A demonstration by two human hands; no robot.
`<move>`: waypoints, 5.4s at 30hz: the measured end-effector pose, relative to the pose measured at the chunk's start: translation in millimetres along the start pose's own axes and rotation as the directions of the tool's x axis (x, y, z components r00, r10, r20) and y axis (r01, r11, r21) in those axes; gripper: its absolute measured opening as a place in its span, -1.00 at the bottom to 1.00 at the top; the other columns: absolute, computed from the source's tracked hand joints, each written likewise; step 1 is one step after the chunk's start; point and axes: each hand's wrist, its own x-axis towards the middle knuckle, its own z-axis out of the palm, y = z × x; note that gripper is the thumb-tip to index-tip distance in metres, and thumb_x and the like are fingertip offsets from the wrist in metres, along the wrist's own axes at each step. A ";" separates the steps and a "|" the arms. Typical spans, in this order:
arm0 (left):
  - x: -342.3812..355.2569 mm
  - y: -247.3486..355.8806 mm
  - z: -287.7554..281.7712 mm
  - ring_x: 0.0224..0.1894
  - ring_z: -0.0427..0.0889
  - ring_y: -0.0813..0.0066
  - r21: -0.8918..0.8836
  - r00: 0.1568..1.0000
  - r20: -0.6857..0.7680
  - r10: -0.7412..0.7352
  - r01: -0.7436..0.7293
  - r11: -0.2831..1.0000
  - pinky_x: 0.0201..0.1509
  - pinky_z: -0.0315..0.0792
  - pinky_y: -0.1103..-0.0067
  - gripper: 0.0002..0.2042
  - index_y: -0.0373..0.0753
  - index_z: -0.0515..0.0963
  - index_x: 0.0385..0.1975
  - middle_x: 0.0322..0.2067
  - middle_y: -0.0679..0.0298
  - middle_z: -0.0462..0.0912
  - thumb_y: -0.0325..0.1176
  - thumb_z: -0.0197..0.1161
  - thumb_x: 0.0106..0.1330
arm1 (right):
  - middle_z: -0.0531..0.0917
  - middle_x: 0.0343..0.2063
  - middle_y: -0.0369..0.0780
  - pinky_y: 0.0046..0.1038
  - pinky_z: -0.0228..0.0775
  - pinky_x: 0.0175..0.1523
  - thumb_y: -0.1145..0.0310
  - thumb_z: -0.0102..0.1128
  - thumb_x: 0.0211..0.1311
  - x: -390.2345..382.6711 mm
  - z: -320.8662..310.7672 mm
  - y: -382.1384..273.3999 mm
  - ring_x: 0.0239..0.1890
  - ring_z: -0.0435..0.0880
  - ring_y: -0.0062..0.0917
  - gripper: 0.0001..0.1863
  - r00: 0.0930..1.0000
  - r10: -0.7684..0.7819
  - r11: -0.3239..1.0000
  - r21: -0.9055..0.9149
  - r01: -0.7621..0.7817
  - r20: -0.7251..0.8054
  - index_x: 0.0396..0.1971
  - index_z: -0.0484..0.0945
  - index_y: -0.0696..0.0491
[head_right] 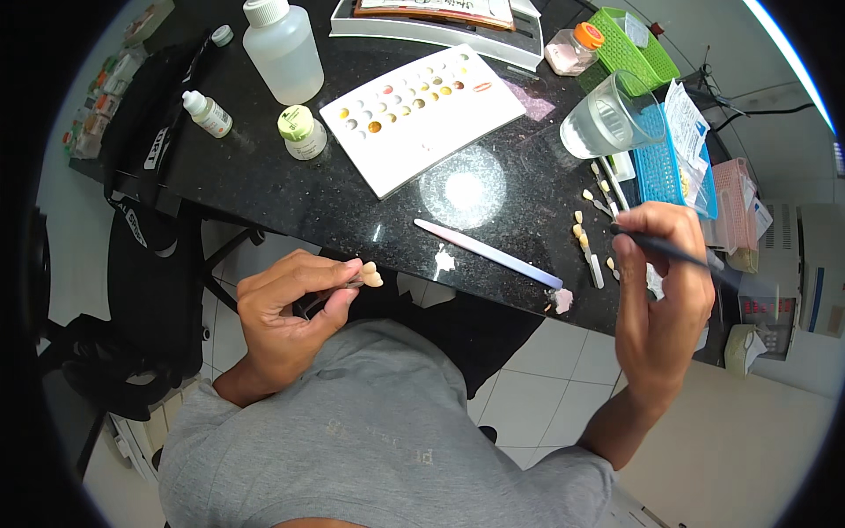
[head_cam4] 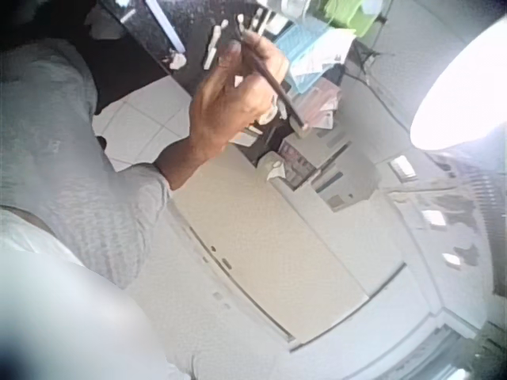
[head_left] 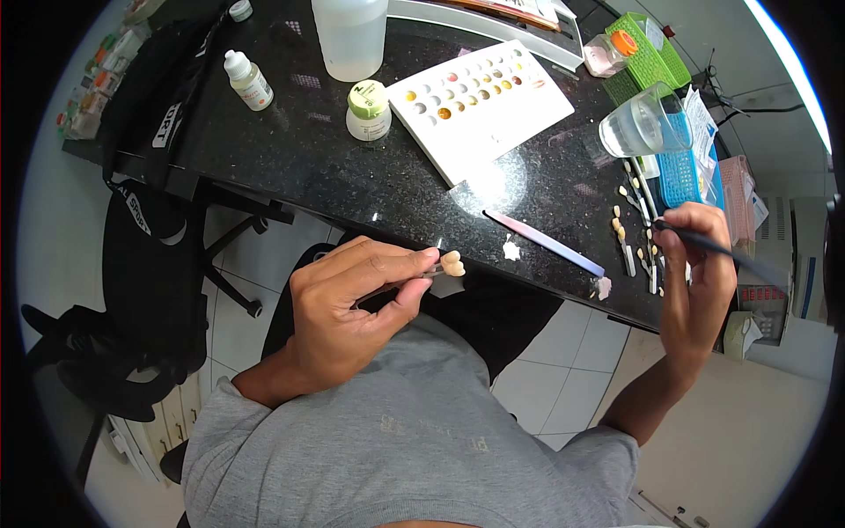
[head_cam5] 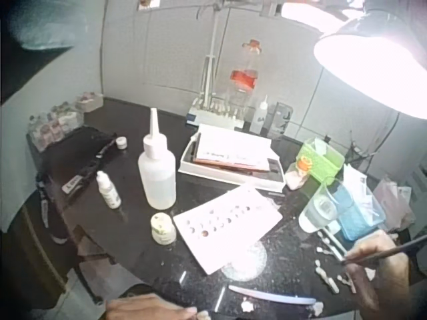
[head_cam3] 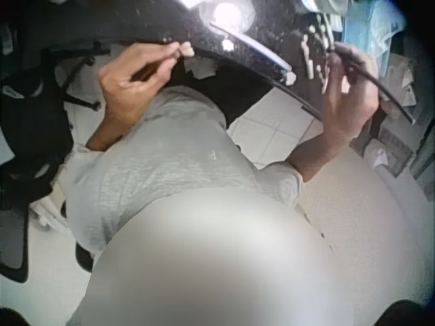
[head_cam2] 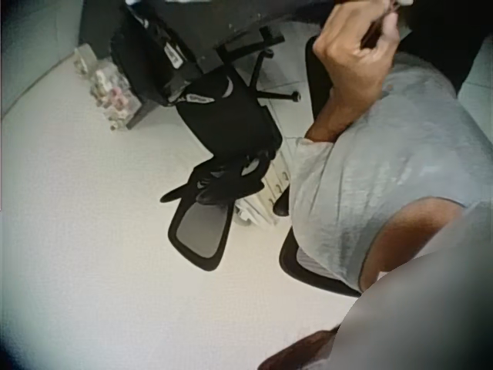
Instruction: The recorder is applying stain and glaze to dental crowns using a small brush and pigments at a dental lab bench.
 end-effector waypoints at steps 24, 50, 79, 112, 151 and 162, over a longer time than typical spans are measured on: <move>6.6 -20.7 -11.7 -0.37 0.67 0.43 -0.013 0.991 -0.123 0.059 -0.061 0.998 -0.34 0.55 0.65 -0.74 -0.41 0.61 -0.27 -0.38 0.11 0.70 -0.69 0.34 -0.02 | 0.58 -0.46 -0.27 -0.46 0.46 -0.41 0.50 0.29 -0.01 8.3 40.1 -22.3 -0.46 0.59 -0.48 -0.82 0.875 -0.161 0.941 -0.195 0.275 0.457 -0.33 0.61 0.10; 3.4 -18.9 -13.3 -0.32 0.65 0.41 -0.035 0.998 -0.058 0.001 -0.003 0.999 -0.22 0.55 0.60 -0.71 -0.41 0.58 -0.21 -0.37 0.10 0.69 -0.74 0.25 0.03 | 0.63 -0.48 -0.21 -0.47 0.47 -0.30 0.42 0.26 0.08 136.6 -28.6 14.8 -0.44 0.64 -0.44 -0.89 0.892 -0.040 0.687 -0.635 0.352 0.451 -0.43 0.59 0.15; 5.6 -26.1 -14.6 -0.29 0.68 0.44 -0.108 0.997 -0.060 0.040 -0.046 0.993 -0.25 0.58 0.63 -0.73 -0.39 0.60 -0.23 -0.30 0.12 0.69 -0.67 0.33 0.02 | 0.65 -0.58 -0.06 -0.27 0.47 -0.40 0.43 0.10 0.15 -263.6 86.2 59.0 -0.52 0.66 -0.23 -0.86 0.414 0.716 0.692 -0.499 -0.521 0.561 -0.48 0.57 0.18; 18.3 -31.0 -29.6 -0.37 0.73 0.34 -0.140 0.985 0.142 0.094 -0.074 0.987 -0.35 0.65 0.61 -0.75 -0.46 0.55 -0.20 -0.38 0.03 0.69 -0.64 0.27 0.08 | 0.58 -0.53 -0.27 -0.49 0.38 -0.53 0.49 0.28 0.03 62.2 61.0 -9.7 -0.60 0.58 -0.51 -0.78 0.977 0.079 0.843 -0.536 0.040 0.197 -0.26 0.66 -0.01; 14.6 -36.0 -28.4 -0.34 0.72 0.31 -0.200 0.985 0.115 0.126 -0.102 0.974 -0.38 0.65 0.63 -0.76 -0.46 0.53 -0.21 -0.34 0.00 0.68 -0.63 0.28 0.08 | 0.58 -0.50 -0.21 -0.66 0.38 -0.52 0.75 0.23 -0.16 23.9 65.7 -20.0 -0.55 0.56 -0.65 -0.57 0.966 0.039 0.992 -0.124 -0.007 0.255 -0.19 0.66 0.11; 14.0 -36.0 -28.2 -0.32 0.72 0.31 -0.214 0.987 0.119 0.110 -0.083 0.973 -0.36 0.66 0.62 -0.74 -0.45 0.54 -0.20 -0.33 0.00 0.68 -0.63 0.29 0.08 | 0.55 -0.41 -0.19 -0.61 0.48 -0.42 0.75 0.23 -0.22 21.8 68.0 -16.6 -0.46 0.59 -0.57 -0.52 0.964 -0.052 0.985 -0.144 0.092 0.260 -0.19 0.67 0.04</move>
